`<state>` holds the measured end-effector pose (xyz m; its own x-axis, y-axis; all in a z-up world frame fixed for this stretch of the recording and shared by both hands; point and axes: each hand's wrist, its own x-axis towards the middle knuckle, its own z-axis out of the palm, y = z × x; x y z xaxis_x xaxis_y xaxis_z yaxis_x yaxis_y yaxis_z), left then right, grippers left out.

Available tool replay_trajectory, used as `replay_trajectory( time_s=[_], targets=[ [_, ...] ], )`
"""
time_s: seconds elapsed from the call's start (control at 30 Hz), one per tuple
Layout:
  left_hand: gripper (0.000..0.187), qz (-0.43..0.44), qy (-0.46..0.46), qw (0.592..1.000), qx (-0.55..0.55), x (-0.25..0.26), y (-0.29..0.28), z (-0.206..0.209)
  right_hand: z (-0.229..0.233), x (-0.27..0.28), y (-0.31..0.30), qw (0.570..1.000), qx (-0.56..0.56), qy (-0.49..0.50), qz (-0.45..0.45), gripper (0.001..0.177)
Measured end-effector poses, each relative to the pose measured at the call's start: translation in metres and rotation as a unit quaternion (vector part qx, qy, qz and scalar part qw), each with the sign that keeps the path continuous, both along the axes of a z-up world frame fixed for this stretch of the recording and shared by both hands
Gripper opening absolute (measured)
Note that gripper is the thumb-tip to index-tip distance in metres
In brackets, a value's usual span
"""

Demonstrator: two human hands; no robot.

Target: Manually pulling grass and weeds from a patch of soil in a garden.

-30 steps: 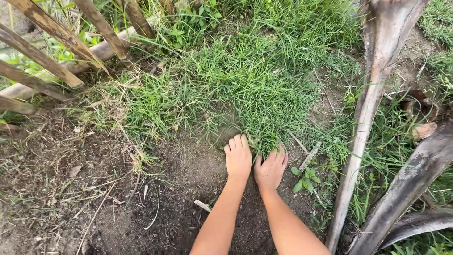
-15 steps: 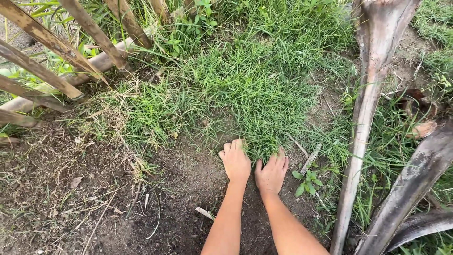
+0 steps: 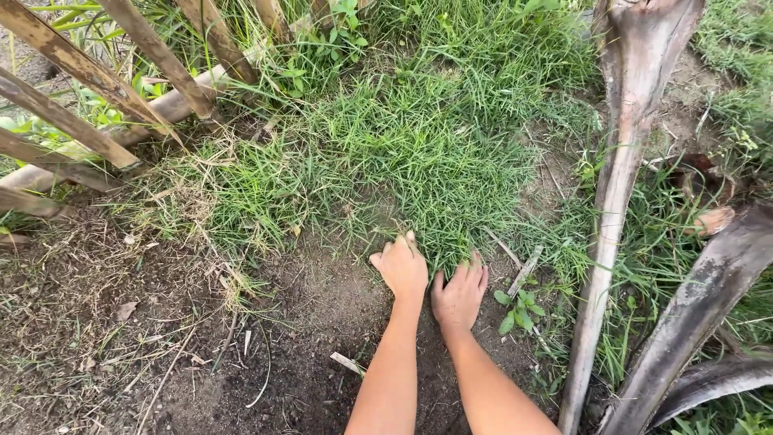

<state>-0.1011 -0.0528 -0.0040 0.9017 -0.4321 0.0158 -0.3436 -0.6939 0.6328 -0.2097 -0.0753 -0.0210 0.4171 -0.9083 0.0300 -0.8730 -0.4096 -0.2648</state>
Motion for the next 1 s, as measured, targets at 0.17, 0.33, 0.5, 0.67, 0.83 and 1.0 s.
replay_trajectory(
  time_s=[0.17,0.33,0.5,0.67,0.83,1.0],
  targets=[
    [0.036,0.002,-0.009,0.999,-0.036,-0.001,0.006,-0.014,-0.001,0.0,0.001,1.0,0.002,-0.01,-0.003,0.042],
    [0.039,0.005,0.0,0.995,-0.101,-0.011,0.018,-0.036,-0.003,-0.003,-0.002,1.0,-0.004,0.019,0.002,0.039],
    [0.047,0.073,0.13,0.986,-0.075,-0.039,0.08,-0.037,0.002,-0.002,0.002,1.0,-0.01,0.004,0.004,0.044],
    [0.043,0.016,0.017,0.999,-0.035,0.021,0.106,0.002,-0.001,-0.003,0.005,1.0,-0.03,-0.005,0.009,0.045],
    [0.034,-0.005,-0.041,0.996,-0.075,0.097,0.098,0.075,-0.009,-0.006,0.004,0.999,-0.051,0.009,0.014,0.051],
    [0.076,-0.026,-0.233,0.972,0.03,0.104,0.076,0.097,0.0,-0.003,0.004,1.0,-0.017,0.022,0.007,0.049]
  ],
)
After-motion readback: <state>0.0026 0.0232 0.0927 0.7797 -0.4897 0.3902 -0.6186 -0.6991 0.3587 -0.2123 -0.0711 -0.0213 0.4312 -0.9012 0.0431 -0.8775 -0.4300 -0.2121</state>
